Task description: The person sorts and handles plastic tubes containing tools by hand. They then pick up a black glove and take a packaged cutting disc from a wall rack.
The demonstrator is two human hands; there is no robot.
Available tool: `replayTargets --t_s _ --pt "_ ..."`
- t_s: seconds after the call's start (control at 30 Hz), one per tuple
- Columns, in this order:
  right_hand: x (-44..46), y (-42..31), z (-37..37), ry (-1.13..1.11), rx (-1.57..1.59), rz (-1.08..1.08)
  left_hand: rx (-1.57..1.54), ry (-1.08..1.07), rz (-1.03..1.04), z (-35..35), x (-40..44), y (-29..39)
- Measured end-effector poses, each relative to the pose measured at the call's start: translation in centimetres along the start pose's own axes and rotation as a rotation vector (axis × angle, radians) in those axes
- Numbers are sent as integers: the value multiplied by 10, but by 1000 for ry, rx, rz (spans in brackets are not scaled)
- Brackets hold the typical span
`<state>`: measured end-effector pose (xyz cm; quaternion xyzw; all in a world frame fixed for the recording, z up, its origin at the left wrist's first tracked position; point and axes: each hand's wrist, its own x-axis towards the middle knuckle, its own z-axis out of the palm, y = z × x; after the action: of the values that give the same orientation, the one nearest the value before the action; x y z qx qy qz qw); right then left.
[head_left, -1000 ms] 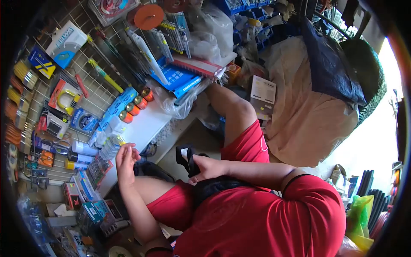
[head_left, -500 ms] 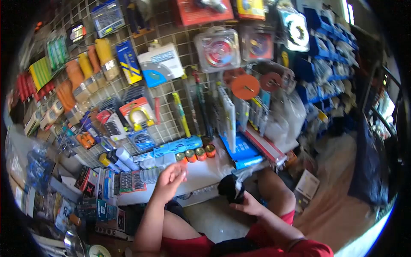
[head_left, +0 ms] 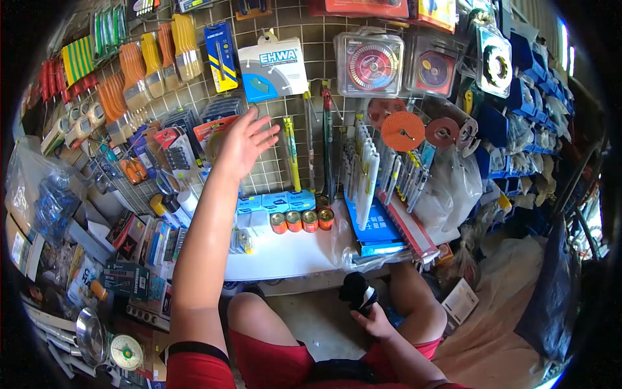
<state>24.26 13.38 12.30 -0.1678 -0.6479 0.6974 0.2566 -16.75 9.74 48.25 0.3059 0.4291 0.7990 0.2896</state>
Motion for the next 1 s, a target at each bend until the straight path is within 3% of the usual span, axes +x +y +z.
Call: replayTargets --t_s 0.3,0.47,0.57,0.7,0.8,1.0 --pt "-3 17 -7 -66 -70 -9 -375 66 75 16 59 -6" --pt "-8 -3 4 -8 -6 -32 -540 317 37 38 47 -13" --pt "-12 1 1 10 6 7 -379 242 157 25 62 -27" --pt "-7 10 -3 39 -53 -48 -416 309 185 31 56 -25" --pt "-6 13 -1 104 -67 27 -500 356 233 37 48 -23" --pt "-7 21 1 93 -71 35 -466 316 188 40 46 -11"
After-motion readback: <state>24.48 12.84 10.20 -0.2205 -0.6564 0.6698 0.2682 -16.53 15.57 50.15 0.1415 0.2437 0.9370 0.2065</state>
